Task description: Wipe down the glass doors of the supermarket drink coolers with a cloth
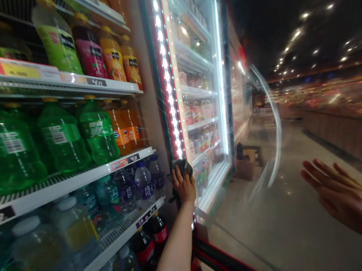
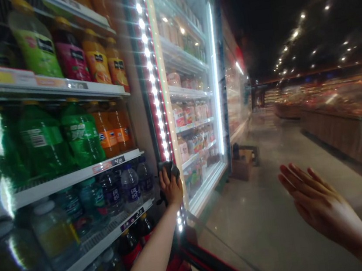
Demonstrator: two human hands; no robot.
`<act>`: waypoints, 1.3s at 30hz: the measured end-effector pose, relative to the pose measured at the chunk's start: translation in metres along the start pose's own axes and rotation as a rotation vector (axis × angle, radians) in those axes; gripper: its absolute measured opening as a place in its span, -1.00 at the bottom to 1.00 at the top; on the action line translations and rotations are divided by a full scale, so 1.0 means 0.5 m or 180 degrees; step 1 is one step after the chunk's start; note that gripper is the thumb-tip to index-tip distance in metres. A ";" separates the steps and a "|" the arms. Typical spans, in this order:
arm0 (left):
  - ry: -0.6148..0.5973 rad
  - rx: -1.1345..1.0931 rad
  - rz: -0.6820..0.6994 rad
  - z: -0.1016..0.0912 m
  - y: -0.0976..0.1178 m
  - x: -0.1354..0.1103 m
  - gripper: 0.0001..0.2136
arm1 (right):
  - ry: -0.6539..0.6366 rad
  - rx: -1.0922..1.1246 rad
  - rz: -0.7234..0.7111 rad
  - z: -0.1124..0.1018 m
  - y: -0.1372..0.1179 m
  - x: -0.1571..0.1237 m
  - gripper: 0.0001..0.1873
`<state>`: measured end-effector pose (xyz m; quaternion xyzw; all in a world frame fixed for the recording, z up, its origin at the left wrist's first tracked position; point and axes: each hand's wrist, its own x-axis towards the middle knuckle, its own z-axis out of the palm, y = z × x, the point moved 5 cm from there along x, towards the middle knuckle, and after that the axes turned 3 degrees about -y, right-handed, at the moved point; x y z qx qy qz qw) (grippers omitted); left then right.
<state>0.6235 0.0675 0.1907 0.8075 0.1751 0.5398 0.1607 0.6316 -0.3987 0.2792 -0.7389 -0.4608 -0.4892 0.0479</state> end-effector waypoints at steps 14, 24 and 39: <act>0.0279 -0.0652 0.0141 0.032 0.154 0.088 -0.54 | -0.0037 -0.0241 -0.0154 0.000 -0.003 -0.001 -0.26; 0.0238 -0.0867 0.0143 0.026 0.132 -0.093 -0.64 | -0.0006 -0.0250 -0.0179 -0.006 -0.008 0.006 -0.25; -0.0293 -0.0689 0.0982 0.054 0.250 -0.157 -0.53 | -0.0151 -0.0325 -0.0143 0.004 -0.006 0.006 -0.16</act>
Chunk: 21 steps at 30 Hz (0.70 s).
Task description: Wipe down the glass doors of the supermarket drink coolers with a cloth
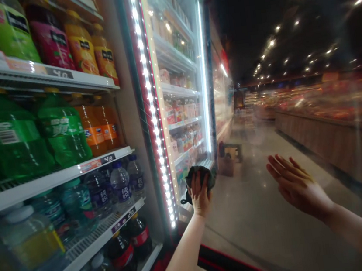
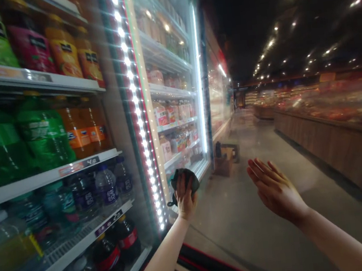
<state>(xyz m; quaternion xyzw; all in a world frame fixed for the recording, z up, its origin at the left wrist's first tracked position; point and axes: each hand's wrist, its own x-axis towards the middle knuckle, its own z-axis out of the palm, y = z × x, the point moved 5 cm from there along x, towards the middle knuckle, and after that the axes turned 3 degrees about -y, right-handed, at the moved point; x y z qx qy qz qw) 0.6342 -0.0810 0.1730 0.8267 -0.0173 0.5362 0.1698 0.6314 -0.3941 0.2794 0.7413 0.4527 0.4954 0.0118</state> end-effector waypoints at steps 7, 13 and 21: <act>0.0543 0.0004 -0.0474 0.004 0.114 0.134 -0.47 | 0.0010 -0.0005 0.0045 -0.003 0.000 0.007 -0.19; -0.0446 0.0216 0.0995 0.028 0.134 -0.005 -0.45 | 0.0041 -0.0020 0.0075 -0.005 0.000 0.011 -0.24; 0.0265 0.0039 -0.0148 0.017 0.213 0.158 -0.44 | -0.0232 0.0115 0.0248 -0.005 0.006 0.025 -0.31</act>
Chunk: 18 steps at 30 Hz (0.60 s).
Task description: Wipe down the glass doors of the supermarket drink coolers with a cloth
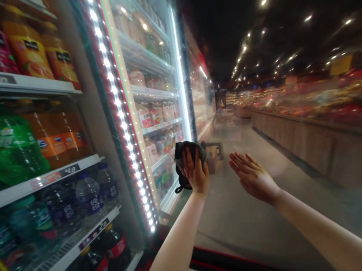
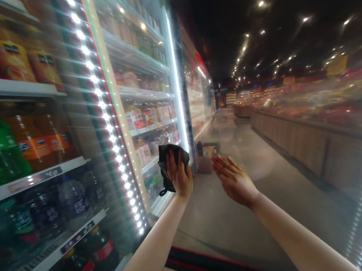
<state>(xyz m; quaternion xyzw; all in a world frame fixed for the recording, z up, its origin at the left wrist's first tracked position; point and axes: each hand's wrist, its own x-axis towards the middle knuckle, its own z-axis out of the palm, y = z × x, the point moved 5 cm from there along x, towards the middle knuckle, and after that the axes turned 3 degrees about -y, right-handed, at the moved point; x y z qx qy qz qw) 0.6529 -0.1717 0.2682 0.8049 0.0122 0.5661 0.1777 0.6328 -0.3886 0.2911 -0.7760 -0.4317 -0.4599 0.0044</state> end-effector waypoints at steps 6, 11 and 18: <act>-0.1031 0.0066 0.1363 0.005 0.008 -0.120 -0.39 | -0.0243 -0.0166 0.0005 -0.042 -0.012 -0.084 -0.47; -0.0238 -0.0001 0.0298 0.006 0.072 -0.027 -0.42 | -0.0314 -0.0320 0.0134 -0.038 0.003 -0.182 -0.45; -0.0853 0.0231 0.1623 0.038 0.138 -0.067 -0.40 | -0.0110 -0.0167 0.0085 -0.007 0.032 -0.193 -0.43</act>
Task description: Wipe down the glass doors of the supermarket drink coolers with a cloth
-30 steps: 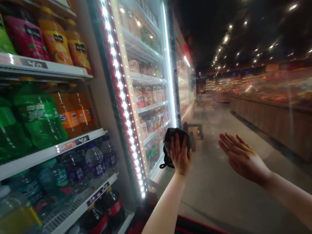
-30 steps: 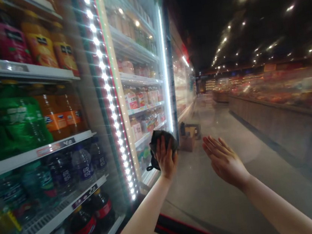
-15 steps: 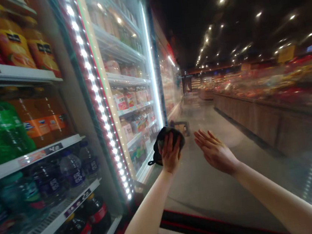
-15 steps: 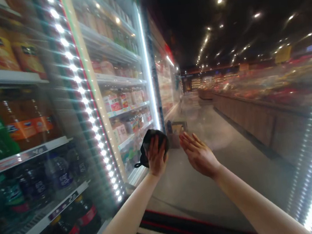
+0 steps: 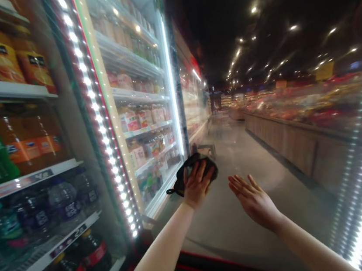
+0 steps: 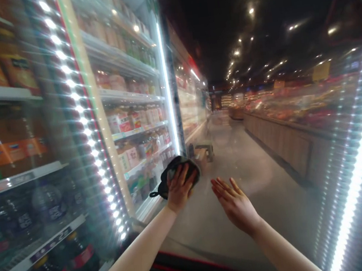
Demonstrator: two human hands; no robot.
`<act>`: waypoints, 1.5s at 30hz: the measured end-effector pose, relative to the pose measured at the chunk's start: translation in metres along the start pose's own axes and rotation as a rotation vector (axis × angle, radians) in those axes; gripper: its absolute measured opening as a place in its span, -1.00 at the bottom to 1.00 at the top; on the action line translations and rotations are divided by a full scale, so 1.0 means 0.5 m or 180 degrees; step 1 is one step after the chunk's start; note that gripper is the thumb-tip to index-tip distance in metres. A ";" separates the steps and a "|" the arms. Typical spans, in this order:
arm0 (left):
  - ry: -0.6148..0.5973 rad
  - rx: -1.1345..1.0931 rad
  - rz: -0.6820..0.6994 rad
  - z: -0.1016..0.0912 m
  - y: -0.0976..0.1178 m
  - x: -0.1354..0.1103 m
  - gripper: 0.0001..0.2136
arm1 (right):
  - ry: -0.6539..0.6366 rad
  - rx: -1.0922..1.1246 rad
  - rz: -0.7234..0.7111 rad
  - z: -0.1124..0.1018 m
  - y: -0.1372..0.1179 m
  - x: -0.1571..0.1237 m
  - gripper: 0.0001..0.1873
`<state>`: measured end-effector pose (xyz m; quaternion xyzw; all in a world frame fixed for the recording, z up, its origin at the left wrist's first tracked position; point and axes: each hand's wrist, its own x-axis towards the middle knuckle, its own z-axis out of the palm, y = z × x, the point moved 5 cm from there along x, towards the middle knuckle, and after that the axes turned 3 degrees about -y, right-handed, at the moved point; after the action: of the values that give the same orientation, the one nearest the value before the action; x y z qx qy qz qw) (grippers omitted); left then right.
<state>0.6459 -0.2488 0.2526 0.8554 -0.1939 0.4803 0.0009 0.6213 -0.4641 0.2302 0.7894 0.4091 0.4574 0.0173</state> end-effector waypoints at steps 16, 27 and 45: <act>0.0141 0.0320 0.0062 0.026 0.041 0.026 -0.39 | 0.1023 0.1011 -0.0026 0.014 0.030 -0.011 -0.52; -0.0044 0.0259 0.0128 0.131 0.097 -0.253 -0.37 | 0.1288 0.0936 0.1184 0.098 -0.176 -0.082 -0.32; -0.0250 -0.0144 -0.0520 0.129 -0.088 -0.400 -0.29 | 0.0884 0.0525 0.0673 0.118 -0.272 -0.083 -0.51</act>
<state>0.6209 -0.1542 0.0616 0.8863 -0.1341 0.4403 0.0517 0.5686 -0.3807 0.1117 0.7560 0.3584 0.5262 -0.1522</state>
